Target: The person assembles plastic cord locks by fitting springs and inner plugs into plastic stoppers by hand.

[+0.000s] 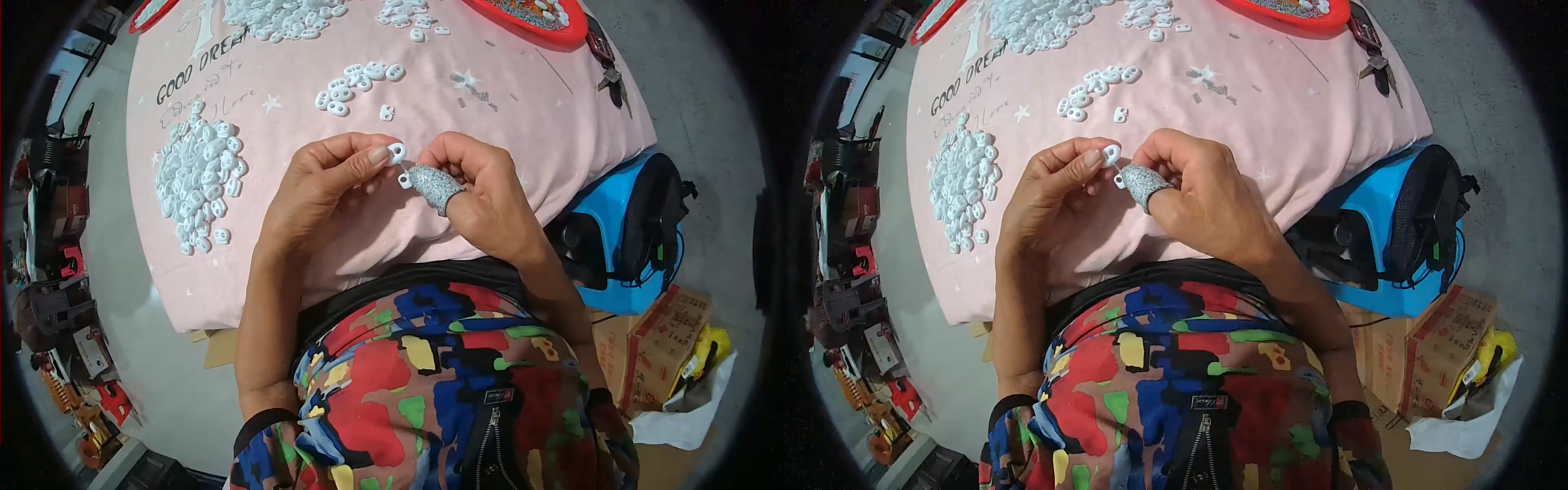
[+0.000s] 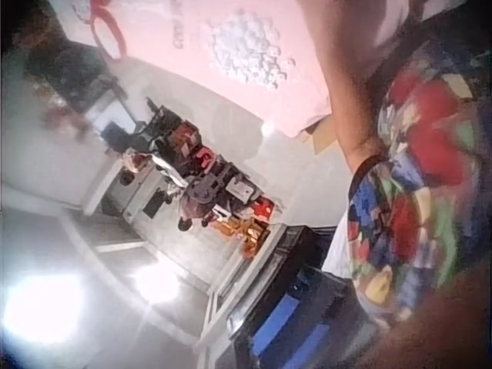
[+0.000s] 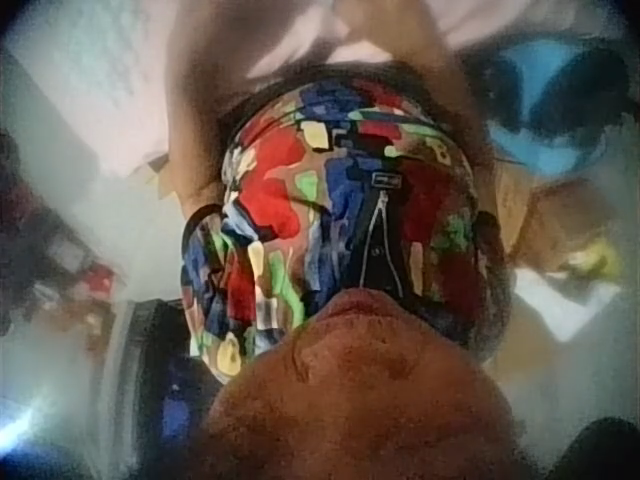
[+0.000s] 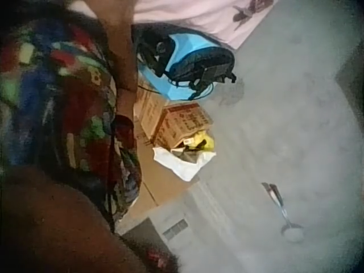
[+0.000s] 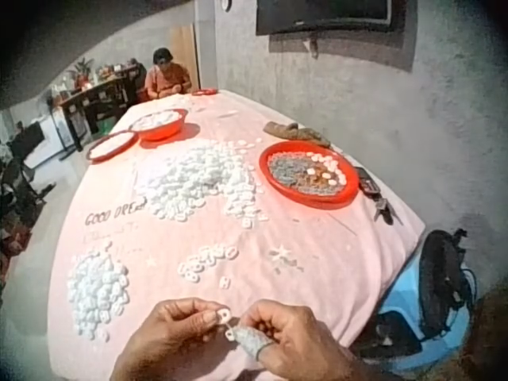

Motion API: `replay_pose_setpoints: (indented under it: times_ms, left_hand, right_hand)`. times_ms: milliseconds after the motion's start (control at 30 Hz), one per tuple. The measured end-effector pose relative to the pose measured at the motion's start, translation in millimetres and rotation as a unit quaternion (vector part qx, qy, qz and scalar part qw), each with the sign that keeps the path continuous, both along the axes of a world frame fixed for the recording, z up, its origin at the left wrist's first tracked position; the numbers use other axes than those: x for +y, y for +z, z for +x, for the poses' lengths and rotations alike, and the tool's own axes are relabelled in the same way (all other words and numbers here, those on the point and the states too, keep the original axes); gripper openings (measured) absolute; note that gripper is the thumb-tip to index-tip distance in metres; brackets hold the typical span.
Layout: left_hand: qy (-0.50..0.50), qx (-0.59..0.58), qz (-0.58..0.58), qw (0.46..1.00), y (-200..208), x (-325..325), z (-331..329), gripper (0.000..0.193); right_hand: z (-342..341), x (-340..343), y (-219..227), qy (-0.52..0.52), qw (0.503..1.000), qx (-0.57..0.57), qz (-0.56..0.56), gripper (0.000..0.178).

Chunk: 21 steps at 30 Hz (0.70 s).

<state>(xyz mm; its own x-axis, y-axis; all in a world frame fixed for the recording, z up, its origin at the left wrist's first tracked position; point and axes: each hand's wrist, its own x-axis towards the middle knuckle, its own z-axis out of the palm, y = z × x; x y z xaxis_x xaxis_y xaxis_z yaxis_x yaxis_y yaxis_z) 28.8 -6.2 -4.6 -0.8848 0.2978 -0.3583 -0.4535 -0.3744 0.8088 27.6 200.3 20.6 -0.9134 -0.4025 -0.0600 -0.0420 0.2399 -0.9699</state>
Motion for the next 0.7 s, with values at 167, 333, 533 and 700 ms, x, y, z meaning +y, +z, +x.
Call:
replay_pose_setpoints:
  times_ms: [167,333,533,700]
  left_hand:
    - [0.007,0.012,0.009,1.000,1.7,3.3,2.1,0.020]
    - [0.010,0.064,-0.079,0.995,5.9,5.0,4.8,0.019]
    - [-0.006,0.075,-0.128,0.989,8.4,6.0,5.8,0.019]
    - [0.052,0.060,-0.042,0.996,2.6,9.1,5.2,0.020]
  right_hand:
    - [-0.3,-0.4,-1.8,-0.002,1.000,0.007,0.011,0.005]
    - [-1.2,0.3,-4.3,-0.003,1.000,0.009,0.014,0.005]
    - [-2.1,-1.6,-5.9,-0.012,1.000,0.016,-0.008,0.008]
    - [0.8,-5.1,-6.1,-0.028,0.997,0.004,-0.068,0.011]
